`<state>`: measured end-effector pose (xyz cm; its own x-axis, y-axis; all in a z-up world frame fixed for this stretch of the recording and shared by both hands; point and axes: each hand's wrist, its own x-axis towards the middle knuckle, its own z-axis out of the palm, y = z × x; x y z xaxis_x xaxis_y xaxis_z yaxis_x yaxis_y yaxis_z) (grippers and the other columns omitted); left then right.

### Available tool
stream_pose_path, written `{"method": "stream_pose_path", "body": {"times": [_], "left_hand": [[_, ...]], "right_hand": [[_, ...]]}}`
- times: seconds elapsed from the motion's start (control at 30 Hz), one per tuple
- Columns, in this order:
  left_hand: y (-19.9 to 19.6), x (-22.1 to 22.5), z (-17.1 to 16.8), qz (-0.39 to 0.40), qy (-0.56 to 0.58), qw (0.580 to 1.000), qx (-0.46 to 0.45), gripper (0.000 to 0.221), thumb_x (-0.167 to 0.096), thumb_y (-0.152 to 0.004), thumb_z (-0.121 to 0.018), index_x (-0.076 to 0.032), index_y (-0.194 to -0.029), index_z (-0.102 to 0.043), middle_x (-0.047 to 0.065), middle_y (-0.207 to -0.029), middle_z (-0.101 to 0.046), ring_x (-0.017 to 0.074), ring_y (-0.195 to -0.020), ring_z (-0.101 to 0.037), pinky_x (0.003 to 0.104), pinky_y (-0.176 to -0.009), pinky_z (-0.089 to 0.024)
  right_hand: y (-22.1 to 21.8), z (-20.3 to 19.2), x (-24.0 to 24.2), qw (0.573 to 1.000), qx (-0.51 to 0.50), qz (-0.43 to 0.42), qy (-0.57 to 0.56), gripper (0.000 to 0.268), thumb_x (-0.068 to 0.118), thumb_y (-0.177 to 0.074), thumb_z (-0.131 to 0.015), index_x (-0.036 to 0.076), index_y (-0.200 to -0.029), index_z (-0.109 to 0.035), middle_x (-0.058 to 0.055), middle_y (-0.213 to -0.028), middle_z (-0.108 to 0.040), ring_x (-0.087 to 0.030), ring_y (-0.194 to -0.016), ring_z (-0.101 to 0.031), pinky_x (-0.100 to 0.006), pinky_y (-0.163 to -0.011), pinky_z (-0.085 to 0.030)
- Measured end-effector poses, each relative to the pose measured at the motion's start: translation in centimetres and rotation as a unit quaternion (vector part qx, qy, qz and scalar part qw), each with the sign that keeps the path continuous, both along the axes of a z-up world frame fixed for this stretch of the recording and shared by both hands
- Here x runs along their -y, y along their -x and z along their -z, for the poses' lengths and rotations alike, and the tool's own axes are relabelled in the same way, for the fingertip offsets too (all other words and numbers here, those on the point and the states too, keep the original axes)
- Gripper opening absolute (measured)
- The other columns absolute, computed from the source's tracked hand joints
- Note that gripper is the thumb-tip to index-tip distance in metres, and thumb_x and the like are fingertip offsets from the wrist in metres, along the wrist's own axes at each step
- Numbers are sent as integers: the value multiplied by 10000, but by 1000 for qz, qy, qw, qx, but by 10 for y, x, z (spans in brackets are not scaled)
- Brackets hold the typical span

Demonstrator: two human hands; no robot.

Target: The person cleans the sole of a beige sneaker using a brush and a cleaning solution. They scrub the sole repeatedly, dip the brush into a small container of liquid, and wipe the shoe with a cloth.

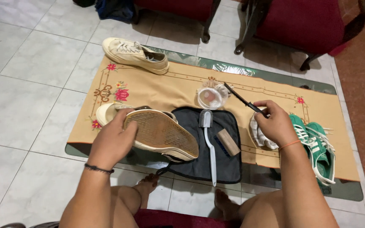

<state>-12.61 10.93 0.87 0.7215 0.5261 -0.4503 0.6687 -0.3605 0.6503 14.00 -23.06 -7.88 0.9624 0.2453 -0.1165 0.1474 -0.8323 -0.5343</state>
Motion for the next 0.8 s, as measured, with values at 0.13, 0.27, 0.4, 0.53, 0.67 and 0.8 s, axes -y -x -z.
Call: {"method": "stream_pose_path", "body": {"times": [0.13,0.27,0.4,0.53,0.67,0.8], "left_hand": [[-5,13,-10,-6,2,1000,-1,533,-445,-960,-341,-227,-1422,-493,358,-1285,-575,497,-1324,-469,552,-1131,-347],[-7,20,2,-26,-16,999,22,529,-474,-976,-338,-200,-1381,-540,371,-1176,-623,526,-1259,-518,572,-1070,-395],[-11,28,5,-41,-35,997,55,556,-533,-980,-380,-167,-1348,-579,372,-1145,-636,537,-1218,-544,584,-1035,-421],[-13,37,0,-59,-34,995,79,549,-515,-980,-409,-149,-1350,-585,381,-1136,-636,547,-1207,-546,598,-1018,-428],[-16,42,2,-66,-19,990,122,508,-487,-963,-483,-173,-1340,-613,353,-1156,-646,508,-1220,-555,558,-1027,-440],[-16,48,5,-56,33,979,192,480,-386,-929,-579,-129,-1332,-628,335,-1210,-642,479,-1241,-559,547,-1053,-435]], "right_hand": [[-3,3,-5,1000,7,-26,-13,366,203,-842,-688,239,-1204,-737,-103,-887,-737,-287,-829,-686,-387,-777,-517],[-1,9,-10,999,7,-33,-4,334,217,-826,-712,257,-1154,-756,-89,-890,-750,-278,-828,-694,-376,-762,-520],[-3,11,-24,999,-9,-28,-18,308,237,-839,-706,249,-1143,-750,-82,-901,-751,-266,-875,-693,-372,-793,-529],[-5,12,-38,999,-11,-30,0,284,282,-866,-688,241,-1142,-743,-86,-922,-752,-285,-976,-709,-403,-856,-551],[-17,36,-47,999,-8,-30,33,256,301,-882,-669,260,-1120,-750,-30,-888,-757,-240,-957,-721,-396,-850,-562],[-16,33,-58,999,-4,-30,26,246,279,-891,-659,214,-1111,-750,-94,-885,-748,-305,-995,-703,-439,-872,-558]]}}
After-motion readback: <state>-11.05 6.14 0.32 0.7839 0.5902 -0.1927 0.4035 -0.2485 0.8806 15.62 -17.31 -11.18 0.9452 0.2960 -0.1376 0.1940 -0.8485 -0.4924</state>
